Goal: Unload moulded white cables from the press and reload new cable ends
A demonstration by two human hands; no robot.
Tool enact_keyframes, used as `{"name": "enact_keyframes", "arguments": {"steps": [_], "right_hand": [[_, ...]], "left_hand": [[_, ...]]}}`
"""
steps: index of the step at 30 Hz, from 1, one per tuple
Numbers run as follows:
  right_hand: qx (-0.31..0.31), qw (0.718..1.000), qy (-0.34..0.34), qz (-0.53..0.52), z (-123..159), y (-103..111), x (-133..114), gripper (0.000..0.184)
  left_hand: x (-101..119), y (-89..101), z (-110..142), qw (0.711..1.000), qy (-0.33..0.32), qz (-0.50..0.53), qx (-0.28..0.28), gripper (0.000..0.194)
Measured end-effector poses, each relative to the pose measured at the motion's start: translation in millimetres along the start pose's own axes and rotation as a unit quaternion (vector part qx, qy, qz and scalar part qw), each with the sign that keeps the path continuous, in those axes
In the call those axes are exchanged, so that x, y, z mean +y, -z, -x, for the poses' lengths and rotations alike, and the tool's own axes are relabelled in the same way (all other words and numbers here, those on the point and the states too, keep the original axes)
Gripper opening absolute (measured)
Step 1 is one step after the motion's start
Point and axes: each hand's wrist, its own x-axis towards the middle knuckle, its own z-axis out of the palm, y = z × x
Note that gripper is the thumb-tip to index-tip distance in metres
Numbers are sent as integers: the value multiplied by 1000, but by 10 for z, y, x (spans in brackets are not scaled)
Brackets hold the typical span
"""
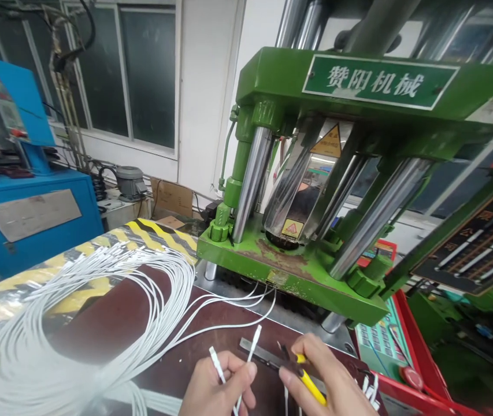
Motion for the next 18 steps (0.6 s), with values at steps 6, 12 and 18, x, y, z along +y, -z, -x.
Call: {"name": "enact_keyframes", "arguments": {"steps": [6, 12, 18], "right_hand": [[138, 959, 114, 221, -69, -124, 122, 42], [183, 940, 88, 274, -47, -177, 130, 37], [173, 930, 112, 305, -51, -184, 170, 43]], "left_hand": [[2, -26, 21, 1000, -9, -6, -11, 43], [67, -67, 61, 1000, -7, -16, -5, 42], [47, -88, 52, 1000, -9, -23, -8, 41]]}}
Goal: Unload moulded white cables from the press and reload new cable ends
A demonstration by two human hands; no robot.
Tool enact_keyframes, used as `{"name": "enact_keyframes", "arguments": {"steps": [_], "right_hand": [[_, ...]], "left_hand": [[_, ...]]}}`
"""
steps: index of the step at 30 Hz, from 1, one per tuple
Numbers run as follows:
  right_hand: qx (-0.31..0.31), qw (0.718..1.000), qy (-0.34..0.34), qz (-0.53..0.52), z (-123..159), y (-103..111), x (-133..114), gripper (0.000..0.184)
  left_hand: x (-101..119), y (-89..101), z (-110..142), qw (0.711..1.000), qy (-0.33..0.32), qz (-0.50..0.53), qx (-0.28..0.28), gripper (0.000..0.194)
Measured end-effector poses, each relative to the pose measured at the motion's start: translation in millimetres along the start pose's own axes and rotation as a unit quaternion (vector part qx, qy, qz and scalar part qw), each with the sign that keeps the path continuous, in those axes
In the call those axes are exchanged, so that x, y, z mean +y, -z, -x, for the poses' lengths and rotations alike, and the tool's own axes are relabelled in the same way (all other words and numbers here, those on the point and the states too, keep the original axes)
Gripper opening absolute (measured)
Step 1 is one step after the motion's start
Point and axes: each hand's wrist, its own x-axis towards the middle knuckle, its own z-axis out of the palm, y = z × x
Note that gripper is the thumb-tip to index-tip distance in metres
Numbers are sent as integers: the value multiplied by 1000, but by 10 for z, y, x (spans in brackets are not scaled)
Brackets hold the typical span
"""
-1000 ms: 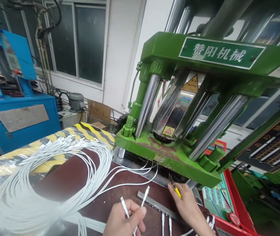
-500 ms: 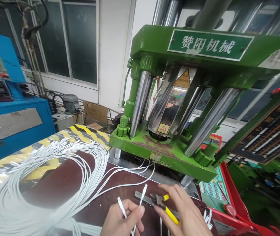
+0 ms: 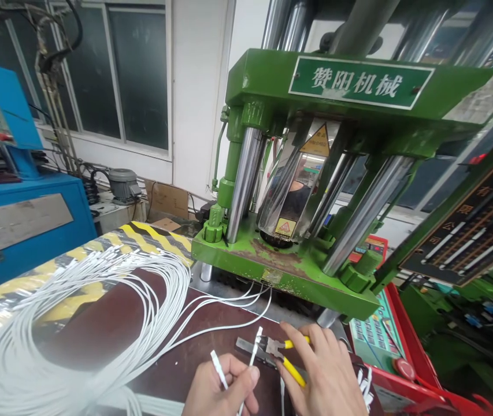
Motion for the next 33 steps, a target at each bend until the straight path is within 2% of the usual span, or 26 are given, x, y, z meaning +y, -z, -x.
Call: {"name": "enact_keyframes", "arguments": {"steps": [10, 17, 19, 21, 23, 25, 27, 30, 33], "right_hand": [[-5, 999, -3, 37, 52, -75, 8, 40], [-5, 1000, -8, 27, 79, -129, 6, 40], [-3, 999, -31, -23, 89, -130, -32, 39], [7, 989, -77, -129, 99, -118, -56, 37], [14, 954, -155, -256, 109, -107, -14, 36], [-10, 919, -234, -318, 120, -124, 125, 36], [-68, 922, -263, -274, 143, -198, 350, 39], [-148, 952, -252, -92, 204, -405, 713, 42], [-157, 956, -244, 44, 251, -569, 901, 45]], "left_hand": [[79, -13, 43, 1000, -3, -2, 7, 41], [23, 5, -7, 1000, 5, 15, -15, 42], [18, 8, -4, 1000, -2, 11, -14, 42], [23, 12, 9, 1000, -8, -4, -6, 41], [23, 21, 20, 1000, -6, -18, 2, 40], [3, 36, 14, 1000, 5, -24, -4, 40], [-38, 51, -9, 999, 14, -24, -23, 43], [-113, 66, -56, 999, 13, -6, -48, 47], [-185, 74, -100, 997, 9, 19, -68, 49]]}}
